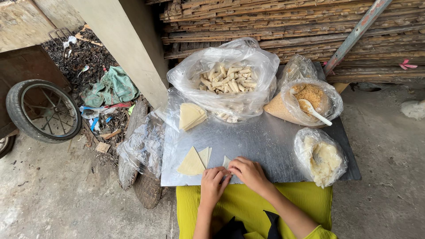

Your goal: The person folds triangular pastry sheets, scoops a grainy filling with a plastic spoon, and places it into the pastry. They then fold and seal the pastry into a triangular samosa shape, repeating the process for several units.

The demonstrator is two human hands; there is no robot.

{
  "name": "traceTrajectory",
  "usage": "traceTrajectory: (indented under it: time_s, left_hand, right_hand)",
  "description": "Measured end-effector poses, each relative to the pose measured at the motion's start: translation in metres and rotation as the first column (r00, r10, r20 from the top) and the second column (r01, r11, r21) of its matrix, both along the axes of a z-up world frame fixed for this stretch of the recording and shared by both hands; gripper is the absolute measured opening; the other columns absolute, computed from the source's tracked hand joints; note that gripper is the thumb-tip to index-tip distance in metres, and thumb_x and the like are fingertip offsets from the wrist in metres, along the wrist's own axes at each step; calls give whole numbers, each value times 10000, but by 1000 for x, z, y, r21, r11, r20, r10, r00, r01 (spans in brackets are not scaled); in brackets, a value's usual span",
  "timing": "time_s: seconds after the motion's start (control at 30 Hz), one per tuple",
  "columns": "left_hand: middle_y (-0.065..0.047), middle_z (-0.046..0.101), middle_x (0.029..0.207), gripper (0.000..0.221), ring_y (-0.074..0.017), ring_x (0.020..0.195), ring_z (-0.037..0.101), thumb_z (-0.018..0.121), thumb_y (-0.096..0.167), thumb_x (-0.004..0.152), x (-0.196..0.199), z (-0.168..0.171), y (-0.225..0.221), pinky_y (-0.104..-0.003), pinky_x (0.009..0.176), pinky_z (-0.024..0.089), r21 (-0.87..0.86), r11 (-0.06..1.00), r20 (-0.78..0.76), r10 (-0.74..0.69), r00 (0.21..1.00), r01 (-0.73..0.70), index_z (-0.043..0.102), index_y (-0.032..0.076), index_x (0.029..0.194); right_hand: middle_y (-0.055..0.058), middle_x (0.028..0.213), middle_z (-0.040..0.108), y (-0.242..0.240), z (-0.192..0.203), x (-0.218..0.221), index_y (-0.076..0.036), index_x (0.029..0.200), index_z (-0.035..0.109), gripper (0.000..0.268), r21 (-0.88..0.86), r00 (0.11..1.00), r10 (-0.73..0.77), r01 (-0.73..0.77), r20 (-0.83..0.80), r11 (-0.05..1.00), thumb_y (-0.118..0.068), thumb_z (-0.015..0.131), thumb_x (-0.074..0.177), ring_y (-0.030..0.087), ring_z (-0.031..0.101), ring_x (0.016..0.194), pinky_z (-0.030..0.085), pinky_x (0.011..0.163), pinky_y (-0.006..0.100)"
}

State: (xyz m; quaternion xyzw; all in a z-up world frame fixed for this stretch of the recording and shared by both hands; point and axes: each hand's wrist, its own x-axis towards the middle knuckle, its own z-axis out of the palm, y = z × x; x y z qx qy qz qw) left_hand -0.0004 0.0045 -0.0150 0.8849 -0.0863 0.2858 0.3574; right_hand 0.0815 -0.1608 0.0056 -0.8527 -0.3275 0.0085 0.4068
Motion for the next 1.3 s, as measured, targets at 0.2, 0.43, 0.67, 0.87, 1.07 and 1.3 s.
traceTrajectory:
  time_s: [0.2, 0.43, 0.67, 0.87, 1.07, 1.3]
  left_hand:
    - [-47, 734, 983, 108, -246, 887, 673, 764, 102, 842, 1, -4, 4, -371, 829, 474, -42, 999, -22, -22, 1000, 21, 723, 69, 936]
    - [-54, 736, 977, 110, -250, 881, 672, 753, 68, 860, 2, -4, 5, -368, 836, 493, -85, 996, -40, -11, 999, 7, 723, 53, 965]
    - [-104, 669, 1043, 173, -290, 880, 631, 812, 99, 786, -1, -2, 2, -389, 807, 511, -136, 989, -136, 32, 990, -51, 771, 51, 947]
    - [-88, 667, 1032, 147, -277, 906, 644, 800, 96, 830, 2, -8, 0, -384, 819, 518, -103, 990, -83, 83, 993, -91, 762, 44, 962]
    - [-86, 705, 1009, 169, -294, 926, 658, 782, 76, 842, 2, -13, 2, -392, 840, 516, -128, 989, -28, 65, 997, -68, 761, 43, 1006]
    - [-104, 698, 1040, 139, -309, 961, 655, 762, 53, 859, 2, -9, -3, -393, 867, 520, -130, 986, -39, 97, 994, -102, 742, 31, 995]
  right_hand:
    - [103, 982, 732, -13, 3, -8, -27, 998, 718, 215, 22, 989, 108, -111, 101, 994, -109, 767, 806, 306, 721, 880, 579, 745, 404]
    - [91, 914, 701, 1, 6, -15, -25, 917, 715, 98, 49, 989, 11, -18, 148, 999, -80, 750, 845, 290, 688, 895, 566, 759, 400]
    - [85, 940, 706, 5, 4, -13, -38, 927, 738, 74, 47, 995, -32, 28, 92, 998, -74, 720, 866, 298, 680, 915, 564, 768, 398]
    - [88, 1021, 694, 1, 0, -19, -42, 1046, 730, 219, -23, 978, -5, 10, 209, 1000, -105, 732, 837, 309, 665, 953, 555, 790, 416]
    - [78, 1031, 661, 10, -8, -23, -52, 1048, 734, 166, -54, 965, -72, 88, 251, 995, -78, 685, 891, 284, 642, 979, 550, 817, 399]
    - [75, 982, 646, 10, -8, -33, -19, 1189, 716, 318, -128, 928, -91, 147, 362, 981, -89, 678, 881, 270, 613, 938, 519, 837, 398]
